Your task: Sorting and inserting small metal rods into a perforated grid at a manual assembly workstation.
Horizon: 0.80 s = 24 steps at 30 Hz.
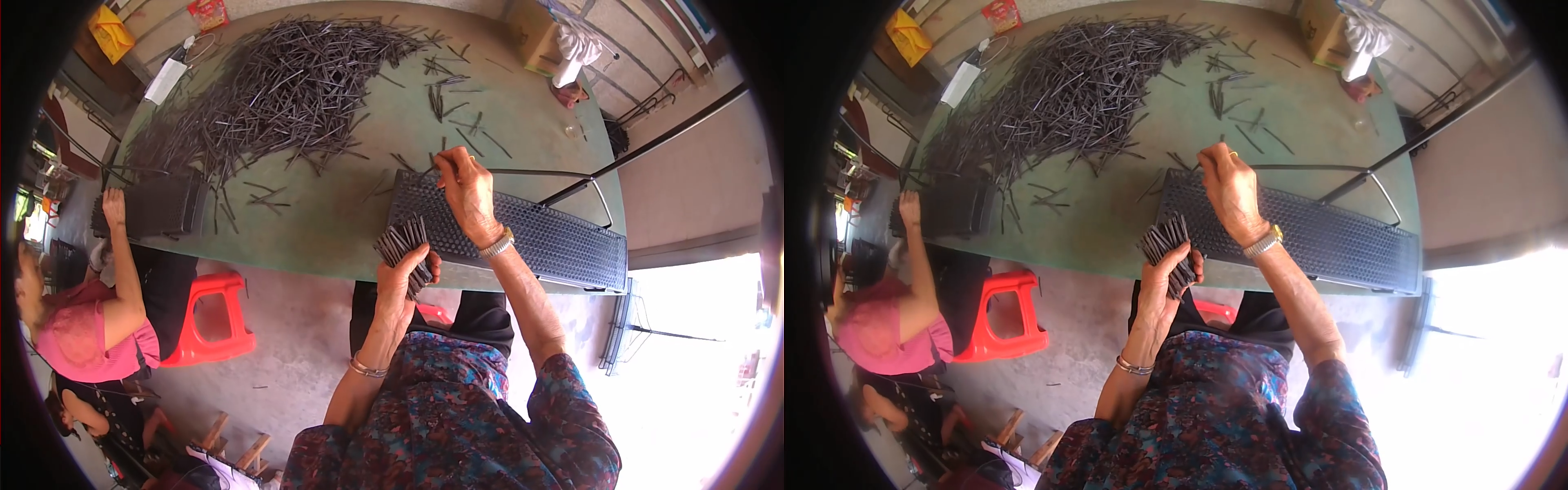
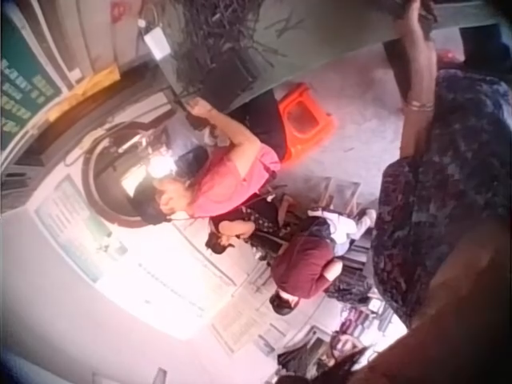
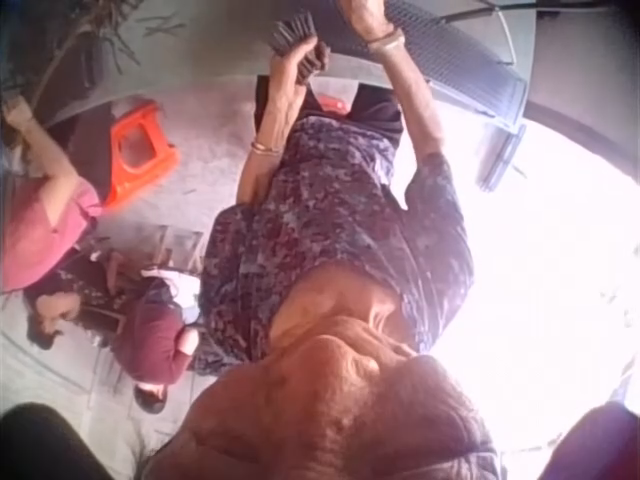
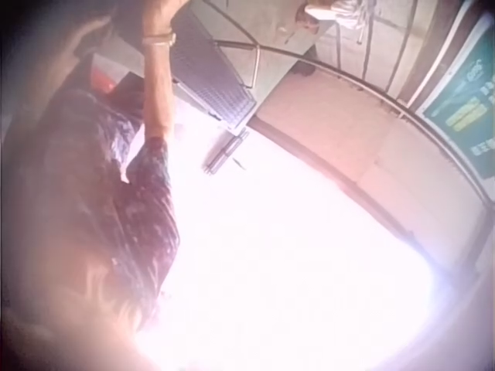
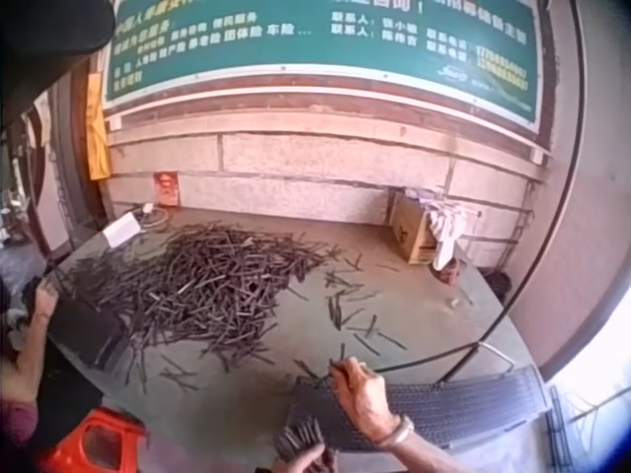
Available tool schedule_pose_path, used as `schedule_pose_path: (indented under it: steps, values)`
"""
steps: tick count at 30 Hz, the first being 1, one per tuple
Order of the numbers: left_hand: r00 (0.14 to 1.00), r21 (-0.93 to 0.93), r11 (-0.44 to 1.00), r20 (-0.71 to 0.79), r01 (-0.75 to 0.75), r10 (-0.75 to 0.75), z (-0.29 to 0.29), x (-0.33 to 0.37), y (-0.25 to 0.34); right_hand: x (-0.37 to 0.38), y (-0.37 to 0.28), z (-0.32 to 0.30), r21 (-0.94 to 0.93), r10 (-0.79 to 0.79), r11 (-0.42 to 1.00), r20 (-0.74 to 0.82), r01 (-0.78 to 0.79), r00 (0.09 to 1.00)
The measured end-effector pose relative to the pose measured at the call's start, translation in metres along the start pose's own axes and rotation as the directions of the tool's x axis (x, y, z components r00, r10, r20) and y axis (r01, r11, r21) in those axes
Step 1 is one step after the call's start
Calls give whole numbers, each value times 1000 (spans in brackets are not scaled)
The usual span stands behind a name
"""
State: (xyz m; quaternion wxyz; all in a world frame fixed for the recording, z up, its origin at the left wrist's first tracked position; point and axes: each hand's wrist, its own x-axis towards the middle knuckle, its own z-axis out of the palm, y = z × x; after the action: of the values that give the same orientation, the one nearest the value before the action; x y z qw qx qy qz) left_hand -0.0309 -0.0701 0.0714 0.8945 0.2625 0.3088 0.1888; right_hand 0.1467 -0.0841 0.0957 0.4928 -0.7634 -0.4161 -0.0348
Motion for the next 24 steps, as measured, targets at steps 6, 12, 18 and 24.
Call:
schedule_pose_path:
  steps: [6, 12, 18, 24]
  values:
    - [1000, 9, 1000, -20, 0, 0, 2, 0, 2, -2, 5, 0, -61, -84, 995, -5, 84, 996]
    - [999, -7, 1000, -44, -11, 11, 3, 0, 4, 2, -4, -5, -53, -64, 996, 61, 67, 996]
    - [997, 7, 1000, -71, -16, 16, 5, 1, 2, 3, -9, -11, 0, -85, 996, 157, 86, 984]
    - [997, 18, 1000, -74, -21, 22, 6, 1, 4, 3, -8, -12, -20, -126, 991, 147, 131, 981]
